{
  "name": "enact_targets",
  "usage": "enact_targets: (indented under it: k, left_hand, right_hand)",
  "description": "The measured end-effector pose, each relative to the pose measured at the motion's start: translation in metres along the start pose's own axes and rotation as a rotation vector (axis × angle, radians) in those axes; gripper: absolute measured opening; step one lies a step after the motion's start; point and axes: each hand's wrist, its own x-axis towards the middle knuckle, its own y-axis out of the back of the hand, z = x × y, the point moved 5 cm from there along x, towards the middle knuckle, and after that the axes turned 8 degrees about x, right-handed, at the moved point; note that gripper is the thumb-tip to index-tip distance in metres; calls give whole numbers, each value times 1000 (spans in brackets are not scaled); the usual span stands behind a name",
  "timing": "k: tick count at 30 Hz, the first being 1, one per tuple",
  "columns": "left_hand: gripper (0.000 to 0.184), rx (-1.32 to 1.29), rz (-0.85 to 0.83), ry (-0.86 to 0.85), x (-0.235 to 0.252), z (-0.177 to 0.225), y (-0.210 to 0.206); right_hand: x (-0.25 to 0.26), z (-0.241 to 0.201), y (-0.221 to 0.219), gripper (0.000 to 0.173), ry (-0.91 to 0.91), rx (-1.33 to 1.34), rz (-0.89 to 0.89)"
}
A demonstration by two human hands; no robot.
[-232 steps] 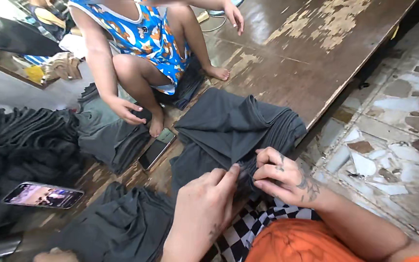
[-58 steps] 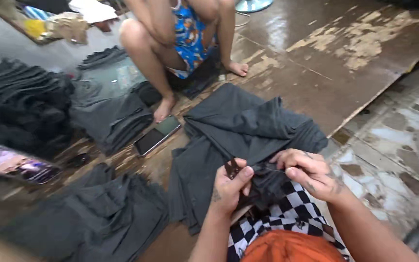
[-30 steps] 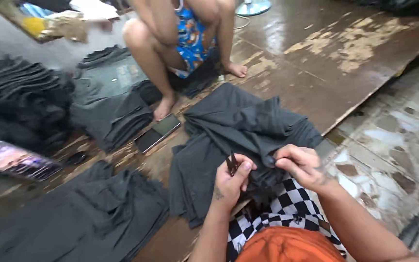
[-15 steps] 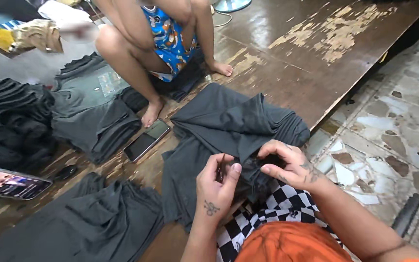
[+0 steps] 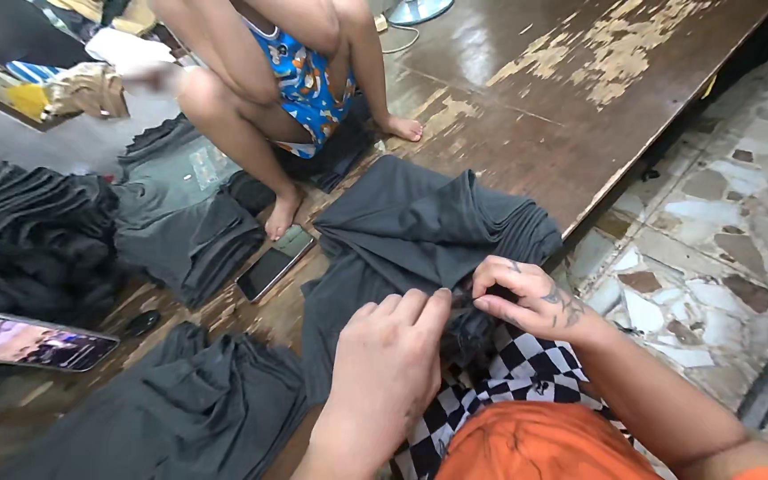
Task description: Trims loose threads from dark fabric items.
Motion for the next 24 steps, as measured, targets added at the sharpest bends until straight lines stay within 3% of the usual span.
enact_targets:
  k: [5, 9, 11, 13, 15, 18, 20, 22, 24]
  left_hand:
    - [25, 160, -30, -66, 7, 12, -4]
    - [28, 41, -32, -37, 4, 0, -6]
    - [26, -124, 14, 95, -1, -17, -12]
    - [34, -321, 124, 325, -9, -30, -26]
    - [31, -627, 118, 537, -10, -33, -46]
    - [8, -1163, 107, 586, -6, -21, -71]
    - [13, -1414, 191, 599, -4, -17, -74]
    - [18, -1585, 243, 643, -4, -16, -76]
    - [20, -1704, 259, 668, -5, -17, -81]
  right_hand:
    - [0, -6, -2, 20, -10, 32, 64]
    - [-2, -9, -3, 21, 12, 85, 76]
    - [-5, -10, -2, 25, 41, 131, 63]
    - [-6, -8, 1, 37, 47, 133, 74]
    - [-4, -4, 3, 44, 7, 71, 94]
    - [4, -6, -7, 46, -11, -163, 94]
    - [9, -7, -15, 38, 47, -297, 105]
    - [7, -7, -13, 23, 89, -239, 114]
    - [1, -2, 0, 24, 70, -52, 88]
